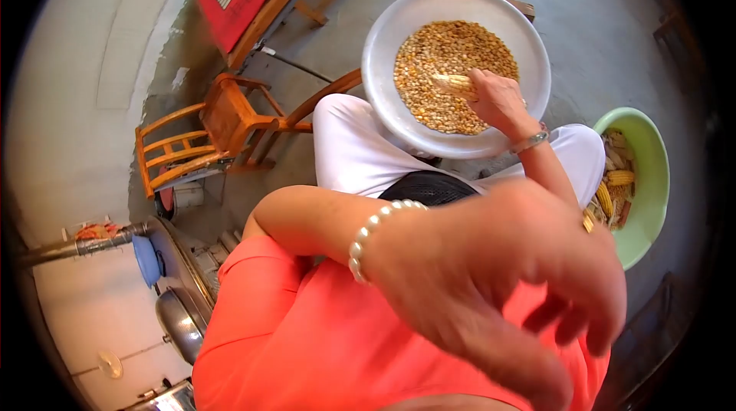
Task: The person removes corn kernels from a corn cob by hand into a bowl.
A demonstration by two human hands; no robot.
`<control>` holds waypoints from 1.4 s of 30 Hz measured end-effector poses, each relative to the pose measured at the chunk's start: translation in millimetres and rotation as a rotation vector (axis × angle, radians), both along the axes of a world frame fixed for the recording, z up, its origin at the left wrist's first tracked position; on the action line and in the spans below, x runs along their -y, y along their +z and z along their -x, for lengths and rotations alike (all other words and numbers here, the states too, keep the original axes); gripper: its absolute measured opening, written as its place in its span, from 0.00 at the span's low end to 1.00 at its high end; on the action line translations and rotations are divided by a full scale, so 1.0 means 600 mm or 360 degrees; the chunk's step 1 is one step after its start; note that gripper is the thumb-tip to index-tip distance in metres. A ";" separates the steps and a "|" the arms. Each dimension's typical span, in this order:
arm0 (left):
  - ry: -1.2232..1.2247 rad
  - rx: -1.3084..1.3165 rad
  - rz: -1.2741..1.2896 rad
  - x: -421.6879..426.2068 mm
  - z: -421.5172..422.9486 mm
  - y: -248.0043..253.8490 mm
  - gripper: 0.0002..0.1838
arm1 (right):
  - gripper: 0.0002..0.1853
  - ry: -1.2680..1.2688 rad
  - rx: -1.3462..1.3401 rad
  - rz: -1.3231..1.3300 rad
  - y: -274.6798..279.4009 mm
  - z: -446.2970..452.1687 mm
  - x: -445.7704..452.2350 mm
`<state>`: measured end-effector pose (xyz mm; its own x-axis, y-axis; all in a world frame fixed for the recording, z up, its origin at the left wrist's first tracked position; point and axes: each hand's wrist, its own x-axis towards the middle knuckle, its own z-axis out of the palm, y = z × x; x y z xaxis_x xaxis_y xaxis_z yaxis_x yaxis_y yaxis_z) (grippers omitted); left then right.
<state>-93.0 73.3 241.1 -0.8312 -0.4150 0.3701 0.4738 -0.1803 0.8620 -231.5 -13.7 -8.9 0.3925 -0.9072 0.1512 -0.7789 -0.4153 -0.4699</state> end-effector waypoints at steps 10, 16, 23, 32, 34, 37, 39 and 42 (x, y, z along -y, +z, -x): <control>-0.0222 -0.0160 -0.0181 -0.041 0.014 0.005 0.07 | 0.14 -0.0025 -0.0070 -0.0042 0.001 0.000 0.000; -0.0231 -0.0106 -0.0214 -0.045 0.017 0.002 0.07 | 0.13 -0.0032 0.0006 0.0047 0.002 -0.004 0.001; 0.0094 0.0450 -0.0309 0.009 0.003 -0.034 0.08 | 0.24 -0.0085 0.0229 -0.0165 0.021 -0.004 0.001; 0.1586 0.1210 -0.0540 0.078 -0.093 -0.334 0.11 | 0.22 0.0187 0.1060 -0.0622 0.048 -0.006 -0.004; 0.1620 0.1040 -0.0583 0.078 -0.092 -0.343 0.13 | 0.20 0.0273 0.1072 -0.0654 0.047 -0.012 -0.006; 0.1593 0.0911 -0.0520 0.078 -0.095 -0.348 0.12 | 0.20 0.0335 0.1054 -0.0709 0.044 -0.020 -0.010; 0.1501 0.0871 -0.0437 0.082 -0.102 -0.356 0.11 | 0.22 0.0341 0.1032 -0.0711 0.045 -0.022 -0.011; 0.1574 0.0889 -0.0416 0.081 -0.101 -0.358 0.09 | 0.24 0.0388 0.1005 -0.0789 0.033 -0.021 -0.010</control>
